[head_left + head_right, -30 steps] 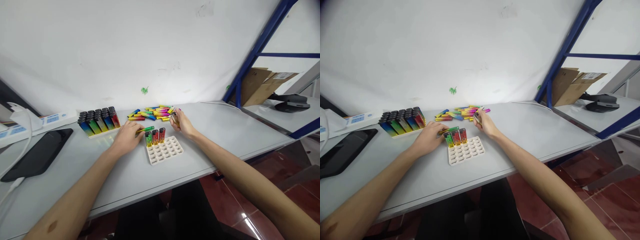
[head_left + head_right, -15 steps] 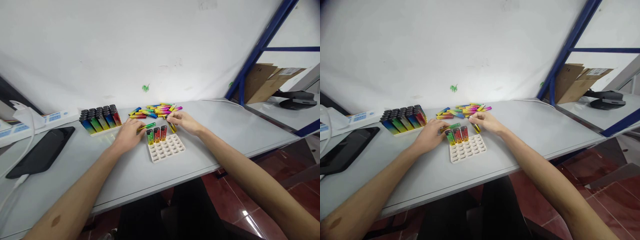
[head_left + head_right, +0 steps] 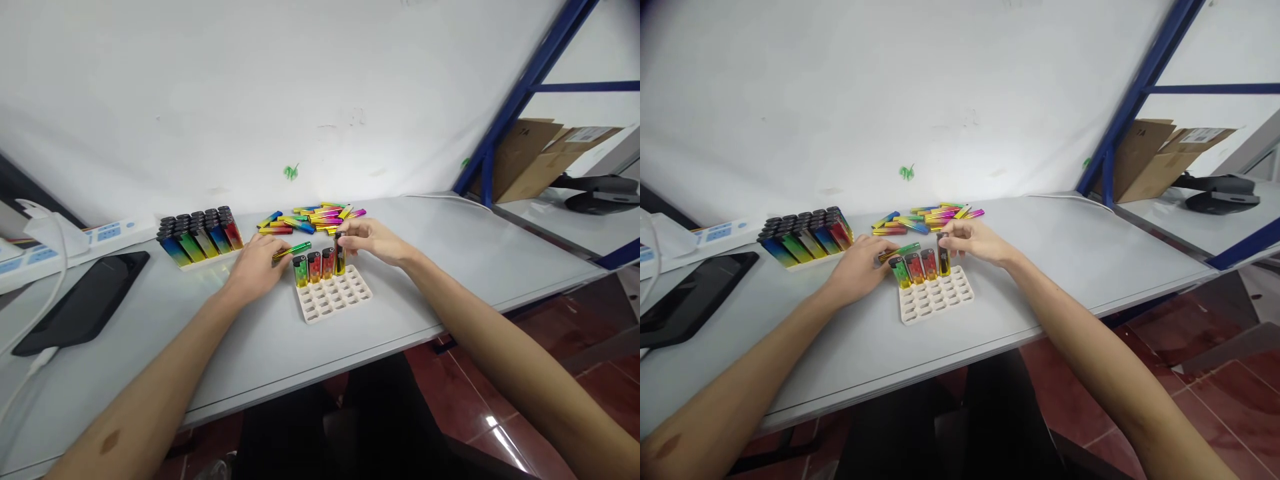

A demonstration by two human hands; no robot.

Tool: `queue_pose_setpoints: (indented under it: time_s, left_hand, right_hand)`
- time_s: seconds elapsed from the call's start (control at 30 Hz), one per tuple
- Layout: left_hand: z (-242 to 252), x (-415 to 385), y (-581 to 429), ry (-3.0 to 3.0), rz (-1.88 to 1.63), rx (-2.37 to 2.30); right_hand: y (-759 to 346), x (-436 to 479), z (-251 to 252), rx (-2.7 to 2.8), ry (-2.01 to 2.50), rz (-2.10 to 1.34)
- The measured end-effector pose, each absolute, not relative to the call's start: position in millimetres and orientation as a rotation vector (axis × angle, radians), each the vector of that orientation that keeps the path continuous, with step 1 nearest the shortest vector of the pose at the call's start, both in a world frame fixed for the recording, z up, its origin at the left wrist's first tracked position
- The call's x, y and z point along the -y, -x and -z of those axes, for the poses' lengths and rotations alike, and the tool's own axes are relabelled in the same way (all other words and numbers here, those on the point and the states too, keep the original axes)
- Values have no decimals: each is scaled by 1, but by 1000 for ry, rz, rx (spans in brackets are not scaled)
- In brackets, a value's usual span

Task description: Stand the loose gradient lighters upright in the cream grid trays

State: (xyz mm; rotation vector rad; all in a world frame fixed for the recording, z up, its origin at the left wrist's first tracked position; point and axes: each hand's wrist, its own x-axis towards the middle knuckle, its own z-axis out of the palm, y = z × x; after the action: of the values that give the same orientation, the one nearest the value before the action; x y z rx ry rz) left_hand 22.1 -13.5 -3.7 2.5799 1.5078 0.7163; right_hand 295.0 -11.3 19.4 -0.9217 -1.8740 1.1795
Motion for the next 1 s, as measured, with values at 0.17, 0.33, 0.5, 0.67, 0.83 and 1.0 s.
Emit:
queue_pose_setpoints:
  time_s: [0.17, 0.33, 0.5, 0.67, 0.83, 1.0]
  left_hand:
    - [3, 14, -21, -2577, -728, -1507]
    - [3, 15, -22, -2579, -747, -1469]
    - [1, 17, -25, -2586, -748, -1438]
    - [0, 19, -26, -2574, -745, -1447]
    - [3, 18, -25, -2566, -771, -1418]
    - [3, 17, -27, -2564, -829, -1354]
  right_hand:
    - [-293, 12, -18, 1914, 889, -1188]
    - [-296, 8, -17, 1932, 833, -1143]
    - [-301, 8, -18, 2002, 831, -1054]
    - [-300, 12, -22, 2094, 839, -1116]
    - [-300, 13, -25, 2101, 848, -1150]
    - [-293, 1, -8, 1895, 1052, -900]
